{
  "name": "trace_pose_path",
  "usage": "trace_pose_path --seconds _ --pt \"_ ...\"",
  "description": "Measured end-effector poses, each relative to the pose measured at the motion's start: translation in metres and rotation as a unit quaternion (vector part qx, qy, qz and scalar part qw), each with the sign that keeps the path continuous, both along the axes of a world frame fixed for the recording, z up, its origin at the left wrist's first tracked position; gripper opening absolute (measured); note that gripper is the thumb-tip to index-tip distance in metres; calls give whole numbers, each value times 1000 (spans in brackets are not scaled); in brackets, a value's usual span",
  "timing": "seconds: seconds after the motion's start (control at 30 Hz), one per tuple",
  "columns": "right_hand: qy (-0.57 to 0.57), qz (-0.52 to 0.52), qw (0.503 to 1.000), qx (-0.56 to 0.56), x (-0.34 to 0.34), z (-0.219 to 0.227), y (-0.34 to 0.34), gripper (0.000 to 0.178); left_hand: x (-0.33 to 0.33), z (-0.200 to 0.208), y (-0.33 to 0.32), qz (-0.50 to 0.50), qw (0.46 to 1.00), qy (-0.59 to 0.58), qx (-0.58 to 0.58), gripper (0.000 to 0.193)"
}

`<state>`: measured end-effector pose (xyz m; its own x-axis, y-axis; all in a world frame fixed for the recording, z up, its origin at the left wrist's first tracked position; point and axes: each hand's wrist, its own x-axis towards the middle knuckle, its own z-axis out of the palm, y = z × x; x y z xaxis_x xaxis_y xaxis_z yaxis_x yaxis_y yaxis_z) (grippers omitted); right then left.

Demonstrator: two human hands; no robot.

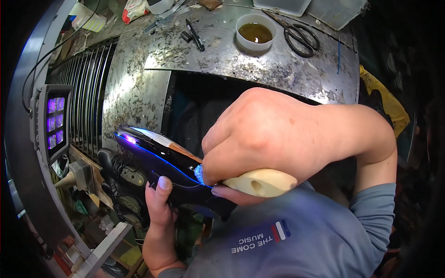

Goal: The person retrieves a black shoe from a green plastic bag and uses a brush to apply a dark liquid from a small bowl onto the shoe's sole and edges. They repeatedly dip the brush into the bowl and paint different sections of the shoe, including the heel and toe areas, while holding the shoe in their left hand.

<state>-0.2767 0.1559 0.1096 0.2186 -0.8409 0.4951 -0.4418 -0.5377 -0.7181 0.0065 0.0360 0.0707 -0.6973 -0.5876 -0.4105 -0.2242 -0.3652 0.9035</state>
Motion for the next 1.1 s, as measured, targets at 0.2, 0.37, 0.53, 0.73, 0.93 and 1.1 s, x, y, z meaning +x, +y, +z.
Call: trace_pose_path --seconds 0.2,0.37,0.53,0.73,0.93,1.1 --pt "-21 14 999 26 -3 1 6 11 4 -10 1 35 999 -2 10 58" --pt "-20 16 999 34 -7 5 11 11 8 -15 0 55 994 30 87 59" --pt "-30 -6 998 53 -9 15 14 14 1 -23 7 74 977 127 156 60" --pt "-54 -13 998 -5 -11 14 16 11 6 -41 10 106 946 181 246 63" --pt "-33 -12 999 -12 -13 19 20 12 1 -49 13 115 946 141 268 69" --pt "-9 -19 999 -31 -13 22 20 14 -3 -52 15 110 947 121 277 74"
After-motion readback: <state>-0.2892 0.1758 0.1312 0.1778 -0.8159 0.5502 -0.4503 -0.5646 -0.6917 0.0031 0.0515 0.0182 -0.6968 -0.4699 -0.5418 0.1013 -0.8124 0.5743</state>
